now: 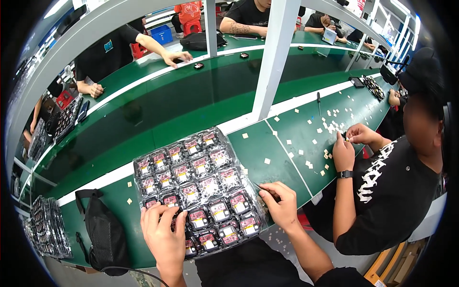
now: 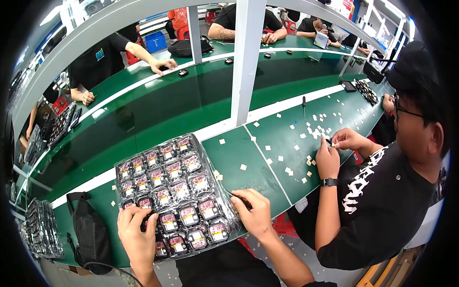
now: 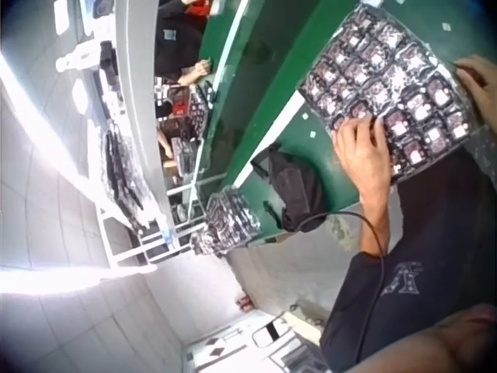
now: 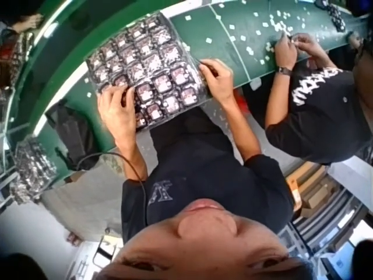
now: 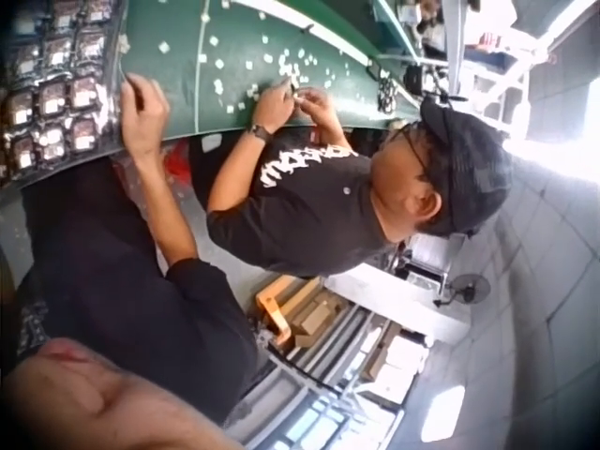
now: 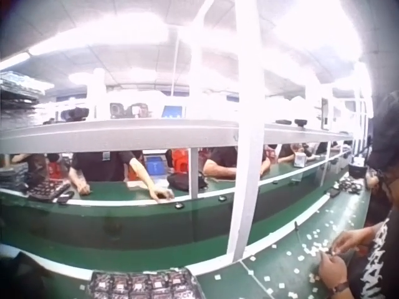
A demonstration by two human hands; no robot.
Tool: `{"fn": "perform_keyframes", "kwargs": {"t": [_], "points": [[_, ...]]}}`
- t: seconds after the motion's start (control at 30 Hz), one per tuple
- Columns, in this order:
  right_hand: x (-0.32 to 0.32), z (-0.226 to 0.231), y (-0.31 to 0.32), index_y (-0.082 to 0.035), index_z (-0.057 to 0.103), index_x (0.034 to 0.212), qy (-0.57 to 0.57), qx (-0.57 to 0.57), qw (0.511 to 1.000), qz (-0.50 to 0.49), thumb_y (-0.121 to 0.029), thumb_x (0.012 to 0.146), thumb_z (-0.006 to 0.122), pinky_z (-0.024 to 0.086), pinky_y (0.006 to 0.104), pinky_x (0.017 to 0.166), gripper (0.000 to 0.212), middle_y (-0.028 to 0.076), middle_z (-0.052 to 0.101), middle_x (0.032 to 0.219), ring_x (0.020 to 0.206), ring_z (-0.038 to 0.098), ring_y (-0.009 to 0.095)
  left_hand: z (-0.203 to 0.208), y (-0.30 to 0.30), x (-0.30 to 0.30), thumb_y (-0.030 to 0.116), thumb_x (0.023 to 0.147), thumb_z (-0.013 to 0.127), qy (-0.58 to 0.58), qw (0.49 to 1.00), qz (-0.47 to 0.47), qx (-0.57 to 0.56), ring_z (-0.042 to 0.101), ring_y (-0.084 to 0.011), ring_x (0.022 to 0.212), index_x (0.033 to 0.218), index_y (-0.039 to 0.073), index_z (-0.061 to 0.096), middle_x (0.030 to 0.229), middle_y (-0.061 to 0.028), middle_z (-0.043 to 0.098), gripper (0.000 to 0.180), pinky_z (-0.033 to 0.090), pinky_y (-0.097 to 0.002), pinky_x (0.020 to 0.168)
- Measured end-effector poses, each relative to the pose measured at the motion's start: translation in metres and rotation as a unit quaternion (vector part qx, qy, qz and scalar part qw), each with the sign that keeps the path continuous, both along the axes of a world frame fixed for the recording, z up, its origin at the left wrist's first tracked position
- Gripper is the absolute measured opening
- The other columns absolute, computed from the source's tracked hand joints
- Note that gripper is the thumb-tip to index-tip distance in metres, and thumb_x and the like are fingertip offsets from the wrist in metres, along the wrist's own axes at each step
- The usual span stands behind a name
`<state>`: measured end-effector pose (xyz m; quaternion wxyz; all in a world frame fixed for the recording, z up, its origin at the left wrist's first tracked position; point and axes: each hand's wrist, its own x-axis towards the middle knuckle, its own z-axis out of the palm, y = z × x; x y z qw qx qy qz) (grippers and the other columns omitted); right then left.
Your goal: Assembling and inspecting small electronic components on a factory production line.
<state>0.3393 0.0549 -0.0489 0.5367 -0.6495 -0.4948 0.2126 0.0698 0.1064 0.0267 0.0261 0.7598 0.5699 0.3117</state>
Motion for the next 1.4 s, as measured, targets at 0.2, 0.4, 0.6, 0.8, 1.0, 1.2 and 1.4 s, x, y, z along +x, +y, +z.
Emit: {"fn": "perform_keyframes", "kwargs": {"t": [0.2,0.4,0.6,0.8,1.0,1.2,1.4], "points": [[-0.003,0.002,0.001,0.003,0.073,0.105,-0.006,-0.004,1.0,0.005,-0.001,0.089,0.073,0.054,0.0291,0.067,0.016,0.012,0.07,0.087,0.074,0.07,0.018,0.0,-0.004,-0.006,0.01,0.078,0.083,-0.021,0.999,-0.019,-0.044,0.062,-0.033,0.105,0.103,0.003,0.074,0.102,-0.0098,0.063,0.028,0.044,-0.0521,0.106],[0.002,0.004,-0.001,0.002,0.073,0.106,-0.02,-0.001,1.0,0.004,-0.003,0.09,0.074,0.053,0.031,0.067,0.017,0.013,0.071,0.09,0.074,0.068,0.021,0.0,-0.01,0.0,0.01,0.081,0.08,0.029,0.999,-0.016,-0.038,0.06,-0.0357,0.117,0.109,0.004,0.073,0.112,-0.0113,0.063,0.03,0.04,-0.0541,0.111],[-0.001,0.005,0.001,0.001,0.074,0.107,-0.031,0.026,0.999,0.019,-0.006,0.091,0.073,0.052,0.0312,0.068,0.017,0.012,0.07,0.088,0.074,0.066,0.02,0.008,-0.015,-0.009,0.018,0.095,0.07,0.128,0.99,-0.063,0.018,0.059,-0.0404,0.119,0.119,0.001,0.071,0.124,-0.0183,0.065,0.029,0.046,-0.0479,0.104],[0.004,0.003,-0.004,0.001,0.073,0.108,-0.026,0.016,0.999,0.009,-0.007,0.091,0.073,0.053,0.0322,0.069,0.018,0.013,0.07,0.091,0.078,0.068,0.023,0.007,-0.016,-0.001,0.016,0.096,0.069,0.127,0.99,-0.065,0.019,0.059,-0.0416,0.119,0.119,0.0,0.071,0.126,-0.0204,0.064,0.029,0.046,-0.047,0.103],[0.005,-0.002,-0.003,0.0,0.073,0.108,-0.039,0.026,0.999,0.02,-0.007,0.091,0.073,0.054,0.034,0.072,0.019,0.014,0.071,0.093,0.081,0.07,0.026,0.006,-0.016,-0.001,0.014,0.096,0.069,0.118,0.99,-0.075,0.02,0.059,-0.0419,0.119,0.12,-0.002,0.07,0.126,-0.0213,0.064,0.029,0.046,-0.047,0.104],[0.005,0.0,-0.003,0.0,0.073,0.108,-0.036,0.018,0.999,0.019,-0.008,0.092,0.074,0.055,0.0343,0.072,0.019,0.014,0.071,0.094,0.081,0.07,0.027,0.009,-0.017,0.002,0.013,0.095,0.069,0.121,0.99,-0.075,0.022,0.059,-0.0421,0.119,0.12,-0.002,0.07,0.126,-0.0215,0.064,0.029,0.046,-0.0468,0.104],[0.003,-0.001,-0.002,0.0,0.073,0.109,-0.044,0.021,0.999,0.022,-0.009,0.093,0.073,0.054,0.034,0.071,0.018,0.013,0.07,0.092,0.08,0.069,0.026,0.006,-0.018,-0.002,0.015,0.098,0.066,0.14,0.986,-0.084,0.023,0.058,-0.0431,0.12,0.124,-0.001,0.067,0.127,-0.0227,0.063,0.031,0.046,-0.048,0.105]]}}
